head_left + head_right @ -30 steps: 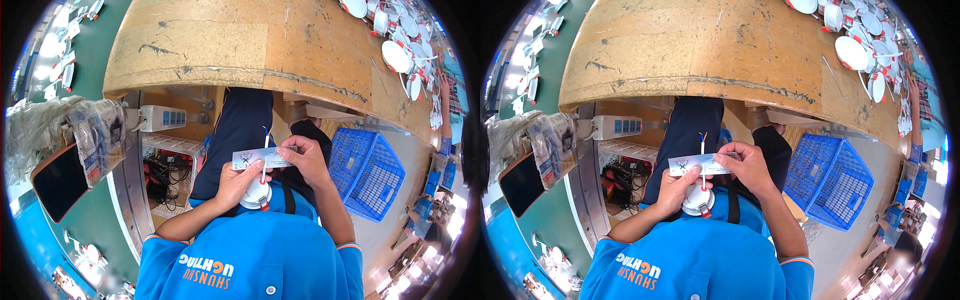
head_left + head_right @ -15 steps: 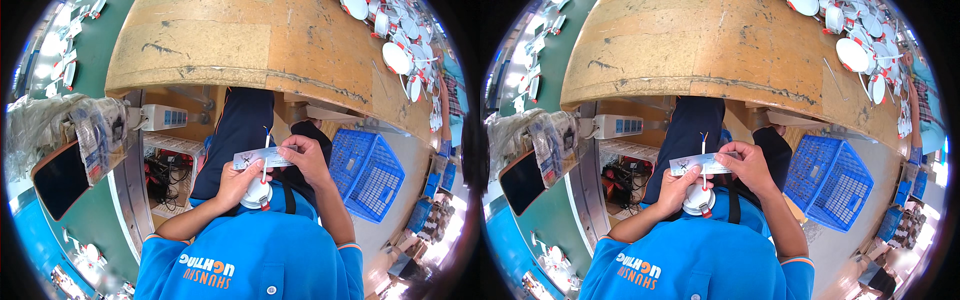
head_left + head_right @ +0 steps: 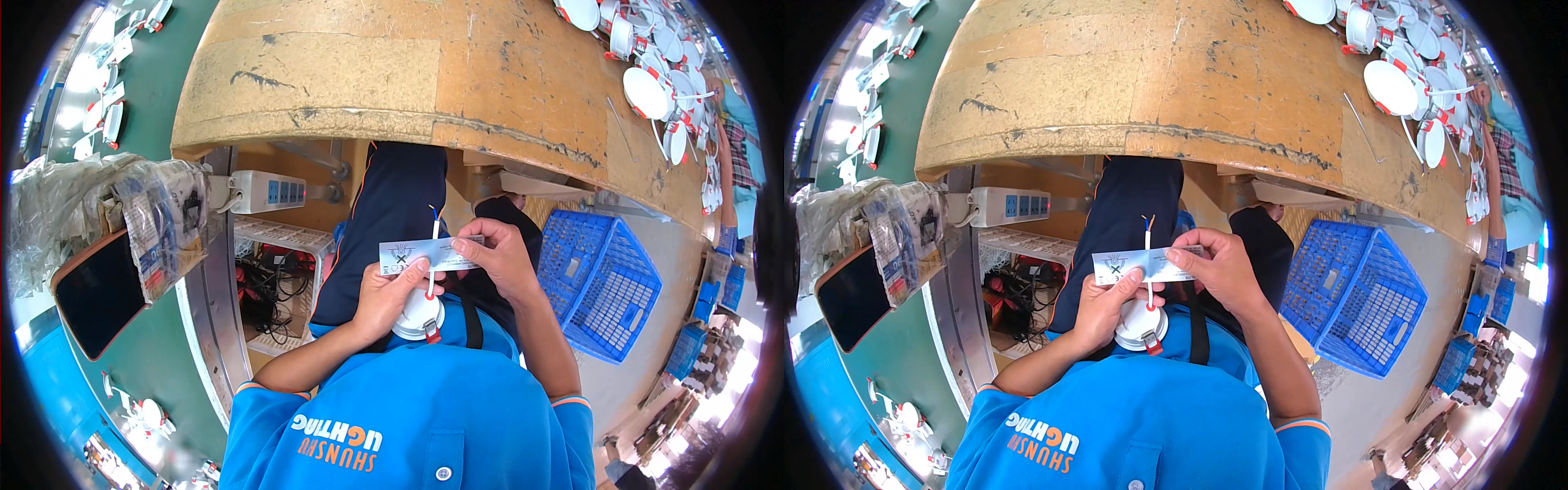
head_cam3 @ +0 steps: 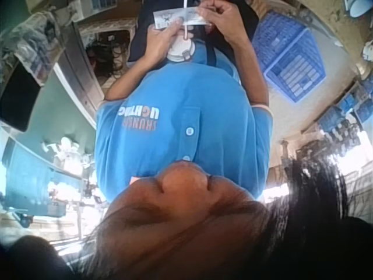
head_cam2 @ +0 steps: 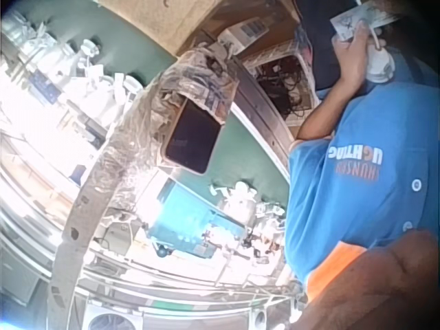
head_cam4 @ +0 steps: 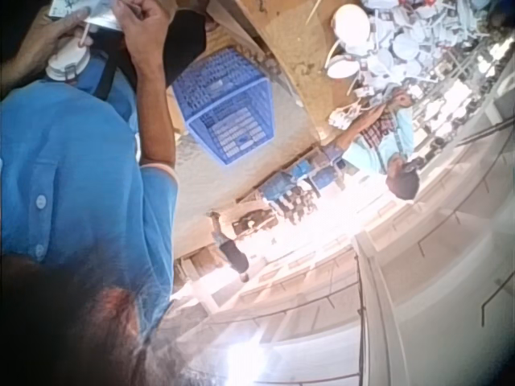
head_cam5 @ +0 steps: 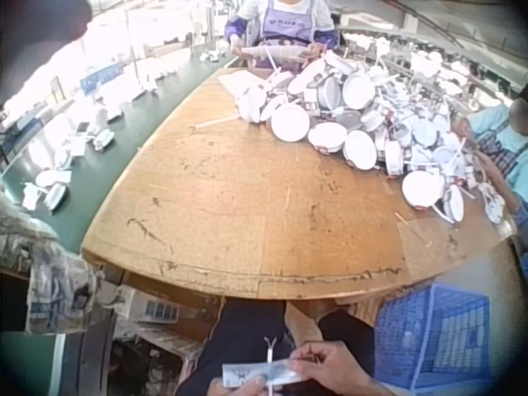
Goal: The recorder is applying informative labels and stickers to LED lamp components and organizing them into trays.
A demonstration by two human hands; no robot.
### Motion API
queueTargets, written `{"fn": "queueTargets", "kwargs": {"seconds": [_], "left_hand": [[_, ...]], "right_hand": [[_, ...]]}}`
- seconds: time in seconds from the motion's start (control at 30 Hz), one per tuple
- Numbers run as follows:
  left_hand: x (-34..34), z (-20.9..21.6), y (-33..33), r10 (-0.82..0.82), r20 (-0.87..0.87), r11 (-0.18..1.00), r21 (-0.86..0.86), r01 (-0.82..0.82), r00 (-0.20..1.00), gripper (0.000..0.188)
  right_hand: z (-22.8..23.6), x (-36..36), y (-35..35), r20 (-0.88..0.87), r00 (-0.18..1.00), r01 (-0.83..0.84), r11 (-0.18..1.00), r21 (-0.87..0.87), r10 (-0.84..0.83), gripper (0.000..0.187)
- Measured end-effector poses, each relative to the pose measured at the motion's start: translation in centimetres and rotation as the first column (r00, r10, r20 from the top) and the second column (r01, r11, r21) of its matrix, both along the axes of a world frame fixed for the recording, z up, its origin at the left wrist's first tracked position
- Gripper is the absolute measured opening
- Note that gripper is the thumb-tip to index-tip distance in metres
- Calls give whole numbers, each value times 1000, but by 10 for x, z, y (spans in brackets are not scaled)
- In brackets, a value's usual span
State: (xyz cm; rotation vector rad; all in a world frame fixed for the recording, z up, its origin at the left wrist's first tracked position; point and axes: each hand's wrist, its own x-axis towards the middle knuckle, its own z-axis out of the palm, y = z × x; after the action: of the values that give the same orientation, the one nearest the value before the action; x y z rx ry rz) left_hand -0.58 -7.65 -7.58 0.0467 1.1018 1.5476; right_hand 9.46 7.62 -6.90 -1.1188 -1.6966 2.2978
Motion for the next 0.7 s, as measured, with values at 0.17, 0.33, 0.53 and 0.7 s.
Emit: {"fn": "queueTargets", "kwargs": {"seconds": [0.17, 0.33, 0.53, 0.7], "left_hand": [[0, 3, 0, 15, 32, 1000, -19, -14, 999, 25], [-1, 5, 0, 18, 50, 1000, -13, -17, 999, 21], [-1, 5, -1, -10, 38, 1000, 9, 10, 999, 21], [-1, 14, -1, -7, -23, 1000, 16, 7, 1000, 19]], "right_hand": [[0, -2, 1, -9, 1000, -11, 1000, -17, 11, 22], [-5, -2, 4, -44, 997, -61, 997, -52, 58, 19], [-2, -3, 9, -16, 993, -114, 991, -73, 113, 16], [0, -5, 10, -56, 991, -127, 987, -94, 122, 18]]}}
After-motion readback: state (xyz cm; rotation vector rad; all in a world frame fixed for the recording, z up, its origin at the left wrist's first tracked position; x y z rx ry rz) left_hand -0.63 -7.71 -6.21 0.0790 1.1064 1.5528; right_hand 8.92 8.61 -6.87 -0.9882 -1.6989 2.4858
